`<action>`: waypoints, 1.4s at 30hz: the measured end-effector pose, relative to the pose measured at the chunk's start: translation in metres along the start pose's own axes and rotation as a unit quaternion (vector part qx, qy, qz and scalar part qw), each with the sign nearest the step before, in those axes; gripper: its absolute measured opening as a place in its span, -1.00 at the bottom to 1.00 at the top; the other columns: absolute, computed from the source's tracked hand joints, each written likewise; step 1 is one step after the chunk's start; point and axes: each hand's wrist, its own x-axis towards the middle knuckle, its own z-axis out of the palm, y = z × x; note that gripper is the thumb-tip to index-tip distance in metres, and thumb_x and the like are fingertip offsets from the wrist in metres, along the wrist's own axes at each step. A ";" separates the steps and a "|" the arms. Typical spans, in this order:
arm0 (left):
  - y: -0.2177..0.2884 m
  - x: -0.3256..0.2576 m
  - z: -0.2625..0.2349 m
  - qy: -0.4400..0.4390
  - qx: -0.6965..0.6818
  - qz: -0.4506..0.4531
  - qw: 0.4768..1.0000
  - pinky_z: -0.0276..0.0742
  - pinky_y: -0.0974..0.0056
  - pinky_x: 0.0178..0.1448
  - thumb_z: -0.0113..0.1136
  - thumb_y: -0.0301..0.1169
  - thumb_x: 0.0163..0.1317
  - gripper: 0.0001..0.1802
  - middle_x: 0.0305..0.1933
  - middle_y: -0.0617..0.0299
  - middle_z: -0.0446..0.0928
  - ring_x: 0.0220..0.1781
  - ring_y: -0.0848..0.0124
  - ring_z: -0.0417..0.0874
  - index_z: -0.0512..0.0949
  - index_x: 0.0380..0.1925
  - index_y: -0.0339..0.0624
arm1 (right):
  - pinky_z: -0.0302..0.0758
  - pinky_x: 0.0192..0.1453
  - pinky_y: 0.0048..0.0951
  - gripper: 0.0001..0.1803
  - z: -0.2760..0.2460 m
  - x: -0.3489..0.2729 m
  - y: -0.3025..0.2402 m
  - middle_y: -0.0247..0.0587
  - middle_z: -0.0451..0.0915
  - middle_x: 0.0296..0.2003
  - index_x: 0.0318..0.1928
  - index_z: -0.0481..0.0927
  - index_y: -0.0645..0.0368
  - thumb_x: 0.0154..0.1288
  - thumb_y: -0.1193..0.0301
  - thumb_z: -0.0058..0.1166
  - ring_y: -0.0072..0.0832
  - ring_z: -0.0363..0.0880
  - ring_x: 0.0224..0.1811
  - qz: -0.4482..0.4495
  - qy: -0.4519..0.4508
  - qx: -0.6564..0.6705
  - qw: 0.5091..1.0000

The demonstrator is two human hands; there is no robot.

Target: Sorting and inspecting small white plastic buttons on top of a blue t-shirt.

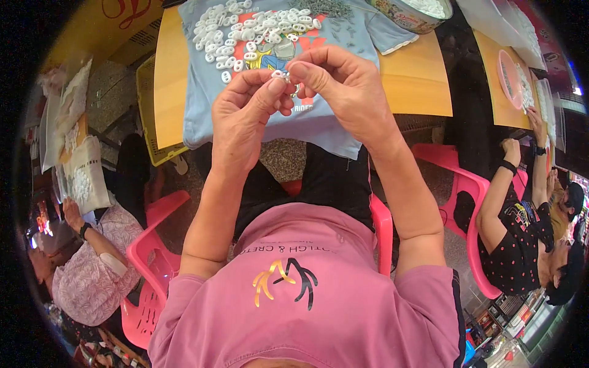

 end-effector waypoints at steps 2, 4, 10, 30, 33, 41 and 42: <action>0.000 -0.001 -0.001 -0.001 0.001 0.003 1.000 0.57 0.41 -0.22 0.28 -0.44 0.27 -0.79 -0.31 0.14 0.65 -0.34 0.49 0.63 0.55 -0.21 -0.36 | 0.43 -0.22 -0.62 -0.79 0.003 -0.002 0.000 -0.36 0.59 -0.38 -0.14 0.62 0.29 0.36 0.38 0.15 -0.67 0.46 -0.37 0.001 0.006 0.001 1.000; 0.000 -0.002 -0.001 -0.003 0.003 0.005 1.000 0.56 0.41 -0.22 0.28 -0.43 0.26 -0.79 -0.32 0.15 0.65 -0.34 0.49 0.63 0.55 -0.21 -0.36 | 0.43 -0.24 -0.63 -0.79 0.006 -0.002 0.001 -0.37 0.58 -0.38 -0.14 0.62 0.29 0.37 0.38 0.14 -0.68 0.45 -0.37 0.002 0.012 0.002 1.000; 0.001 -0.006 0.001 -0.005 0.039 0.037 0.999 0.56 0.43 -0.21 0.27 -0.43 0.27 -0.80 -0.31 0.16 0.65 -0.31 0.52 0.64 0.54 -0.22 -0.35 | 0.47 -0.25 -0.63 -0.80 0.009 -0.004 0.005 -0.39 0.60 -0.37 -0.17 0.63 0.28 0.38 0.38 0.13 -0.71 0.47 -0.38 -0.007 0.014 0.015 1.000; 0.001 -0.010 0.007 0.011 0.077 0.076 0.994 0.58 0.44 -0.22 0.24 -0.48 0.29 -0.84 -0.33 0.17 0.64 -0.32 0.53 0.64 0.52 -0.23 -0.36 | 0.52 -0.26 -0.63 -0.85 0.019 -0.008 -0.002 -0.29 0.62 -0.41 -0.21 0.56 0.32 0.39 0.45 0.10 -0.63 0.58 -0.40 -0.036 0.031 -0.006 0.999; -0.003 -0.008 0.003 0.007 0.100 0.093 0.991 0.57 0.45 -0.24 0.24 -0.50 0.28 -0.86 -0.34 0.18 0.63 -0.34 0.54 0.62 0.52 -0.25 -0.35 | 0.53 -0.24 -0.61 -0.87 0.020 -0.008 -0.003 -0.24 0.63 -0.41 -0.23 0.55 0.33 0.38 0.48 0.09 -0.58 0.62 -0.39 -0.051 0.027 -0.014 0.998; -0.014 -0.003 0.000 0.040 0.109 0.079 0.990 0.54 0.47 -0.27 0.26 -0.51 0.26 -0.87 -0.37 0.19 0.63 -0.36 0.55 0.61 0.53 -0.27 -0.35 | 0.48 -0.20 -0.61 -0.84 0.016 -0.006 0.016 -0.34 0.61 -0.35 -0.19 0.61 0.29 0.37 0.42 0.14 -0.65 0.50 -0.35 -0.036 0.035 -0.036 0.998; -0.016 -0.001 -0.001 0.046 0.110 0.071 0.990 0.53 0.47 -0.28 0.26 -0.51 0.26 -0.86 -0.37 0.20 0.63 -0.37 0.55 0.61 0.53 -0.28 -0.35 | 0.48 -0.19 -0.62 -0.83 0.014 -0.005 0.022 -0.34 0.61 -0.35 -0.19 0.61 0.29 0.37 0.41 0.14 -0.66 0.51 -0.34 -0.027 0.045 -0.048 0.997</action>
